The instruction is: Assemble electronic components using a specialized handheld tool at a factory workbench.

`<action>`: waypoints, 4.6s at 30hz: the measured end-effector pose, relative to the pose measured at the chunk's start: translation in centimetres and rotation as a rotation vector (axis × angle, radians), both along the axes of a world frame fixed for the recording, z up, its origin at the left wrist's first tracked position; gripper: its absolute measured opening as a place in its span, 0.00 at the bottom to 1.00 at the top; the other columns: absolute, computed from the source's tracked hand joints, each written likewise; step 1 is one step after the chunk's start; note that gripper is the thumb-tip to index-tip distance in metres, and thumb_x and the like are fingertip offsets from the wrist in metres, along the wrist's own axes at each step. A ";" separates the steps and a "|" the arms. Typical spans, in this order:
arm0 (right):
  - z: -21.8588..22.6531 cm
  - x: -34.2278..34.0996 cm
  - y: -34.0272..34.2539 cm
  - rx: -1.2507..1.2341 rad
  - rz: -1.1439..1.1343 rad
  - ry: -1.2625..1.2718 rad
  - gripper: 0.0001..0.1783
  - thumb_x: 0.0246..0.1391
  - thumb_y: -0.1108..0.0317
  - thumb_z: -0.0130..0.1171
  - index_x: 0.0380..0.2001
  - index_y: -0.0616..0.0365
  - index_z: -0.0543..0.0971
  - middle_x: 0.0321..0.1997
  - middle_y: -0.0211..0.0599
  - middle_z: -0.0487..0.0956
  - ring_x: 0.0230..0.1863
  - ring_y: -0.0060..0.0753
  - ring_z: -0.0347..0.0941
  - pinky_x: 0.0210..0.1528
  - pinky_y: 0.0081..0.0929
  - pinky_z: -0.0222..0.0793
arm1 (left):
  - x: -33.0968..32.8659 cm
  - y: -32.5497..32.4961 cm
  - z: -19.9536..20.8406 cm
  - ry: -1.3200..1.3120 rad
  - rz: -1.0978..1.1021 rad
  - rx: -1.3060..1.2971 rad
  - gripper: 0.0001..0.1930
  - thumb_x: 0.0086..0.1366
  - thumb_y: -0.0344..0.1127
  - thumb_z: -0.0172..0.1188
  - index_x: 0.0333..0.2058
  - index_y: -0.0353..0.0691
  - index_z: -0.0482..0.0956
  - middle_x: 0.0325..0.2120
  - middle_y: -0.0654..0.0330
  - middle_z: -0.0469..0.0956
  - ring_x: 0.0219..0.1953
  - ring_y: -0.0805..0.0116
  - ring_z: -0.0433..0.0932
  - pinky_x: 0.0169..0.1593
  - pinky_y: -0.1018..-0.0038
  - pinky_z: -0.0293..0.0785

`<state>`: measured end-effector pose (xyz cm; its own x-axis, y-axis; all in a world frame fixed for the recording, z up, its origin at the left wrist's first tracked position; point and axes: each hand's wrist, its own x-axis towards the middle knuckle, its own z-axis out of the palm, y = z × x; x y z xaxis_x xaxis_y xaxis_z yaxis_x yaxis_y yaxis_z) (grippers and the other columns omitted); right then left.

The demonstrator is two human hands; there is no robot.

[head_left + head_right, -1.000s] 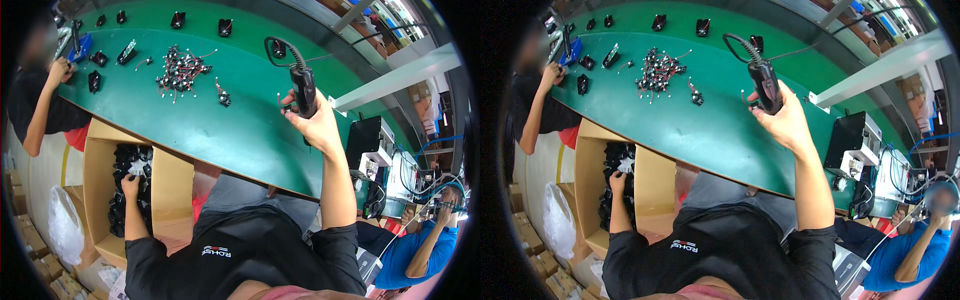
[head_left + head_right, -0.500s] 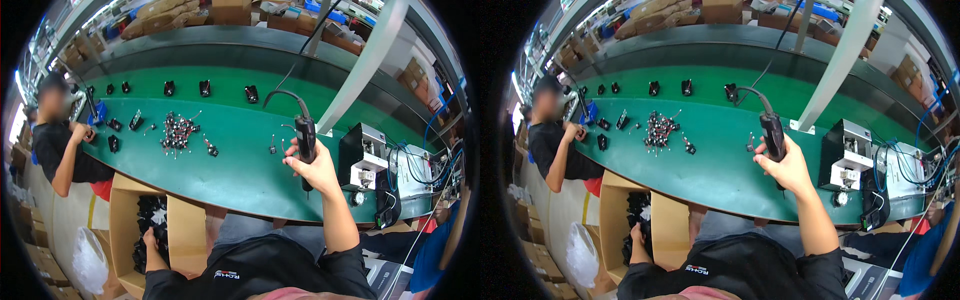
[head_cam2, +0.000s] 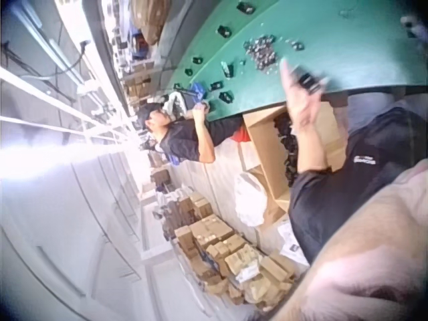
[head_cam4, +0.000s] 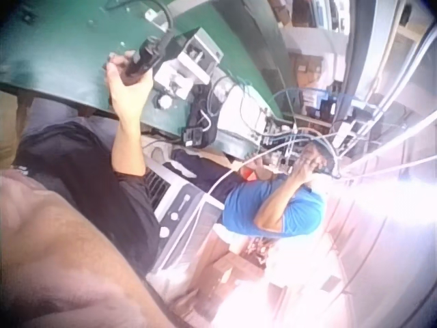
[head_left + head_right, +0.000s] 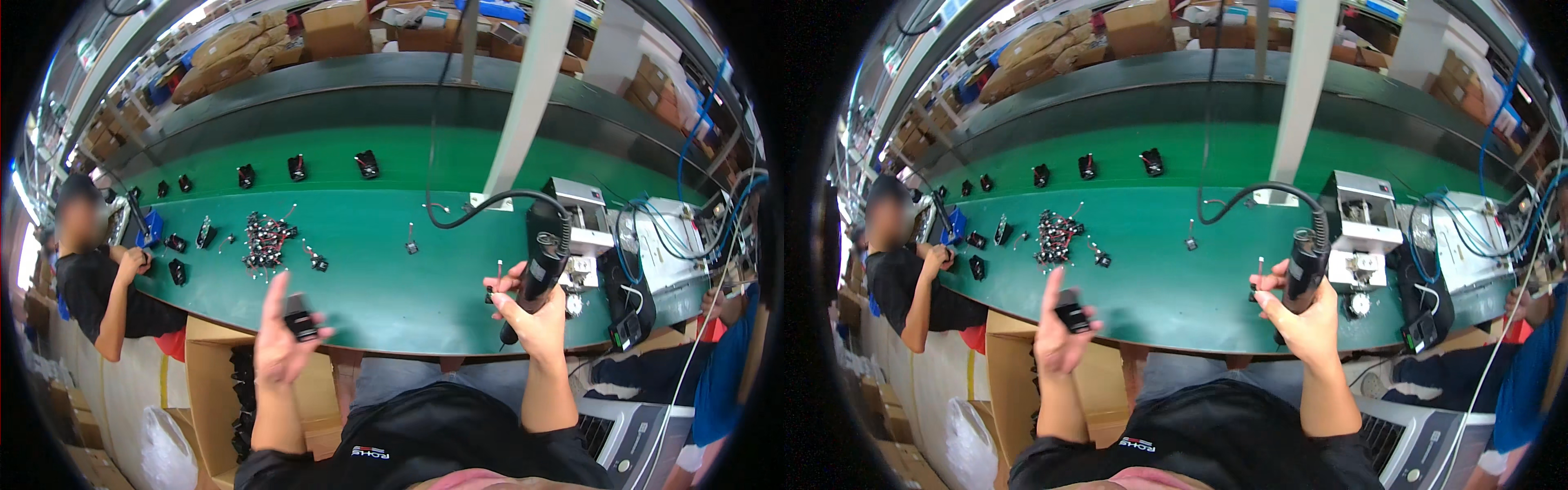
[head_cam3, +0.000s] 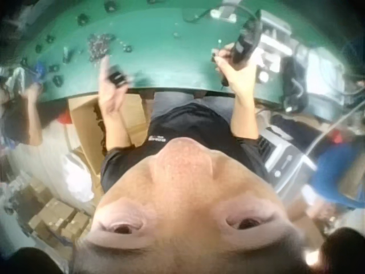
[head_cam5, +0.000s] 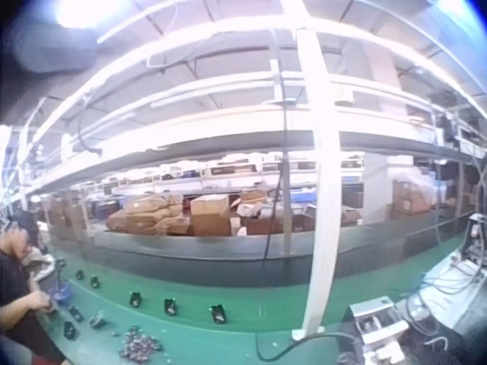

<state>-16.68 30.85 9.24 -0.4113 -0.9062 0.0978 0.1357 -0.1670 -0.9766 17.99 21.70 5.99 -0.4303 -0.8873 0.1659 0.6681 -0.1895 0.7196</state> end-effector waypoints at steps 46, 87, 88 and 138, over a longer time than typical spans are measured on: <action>-0.6 -1.6 1.9 0.288 -0.418 0.192 0.22 0.49 0.65 0.74 0.43 0.63 0.76 0.29 0.30 0.79 0.25 0.18 0.73 0.28 0.20 0.71 | -24.4 -2.4 -5.5 -0.131 -0.481 -0.221 0.28 0.61 0.18 0.63 0.56 0.40 0.61 0.54 0.54 0.69 0.54 0.59 0.74 0.58 0.60 0.78; -1.2 -2.7 -1.7 -0.436 -0.101 -0.050 0.63 0.45 0.12 0.34 0.58 0.65 0.68 0.25 0.37 0.73 0.21 0.30 0.70 0.26 0.31 0.70 | -23.8 -2.5 -5.4 -0.859 -0.342 -1.058 0.36 0.42 0.43 0.80 0.50 0.42 0.73 0.47 0.58 0.77 0.53 0.56 0.73 0.59 0.63 0.61; -1.5 -2.7 -1.7 -0.452 -0.100 -0.058 0.63 0.45 0.12 0.33 0.58 0.65 0.68 0.25 0.37 0.73 0.21 0.29 0.70 0.26 0.30 0.70 | -23.9 -2.5 -5.4 -0.860 -0.349 -1.048 0.36 0.42 0.43 0.80 0.50 0.42 0.73 0.46 0.58 0.77 0.53 0.56 0.73 0.59 0.63 0.61; -0.1 -2.6 -3.0 -0.270 -0.171 0.036 0.60 0.47 0.13 0.37 0.53 0.66 0.68 0.22 0.34 0.73 0.19 0.27 0.70 0.22 0.27 0.71 | -23.5 -3.0 -4.4 -0.892 -0.346 -1.067 0.39 0.41 0.46 0.79 0.53 0.39 0.76 0.42 0.56 0.79 0.49 0.57 0.77 0.56 0.64 0.64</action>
<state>-19.29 27.85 9.09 -0.5472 -0.7636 0.3428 0.0493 -0.4383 -0.8975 -5.46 18.75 1.61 -0.9082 -0.3439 0.2384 -0.0423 0.6421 0.7654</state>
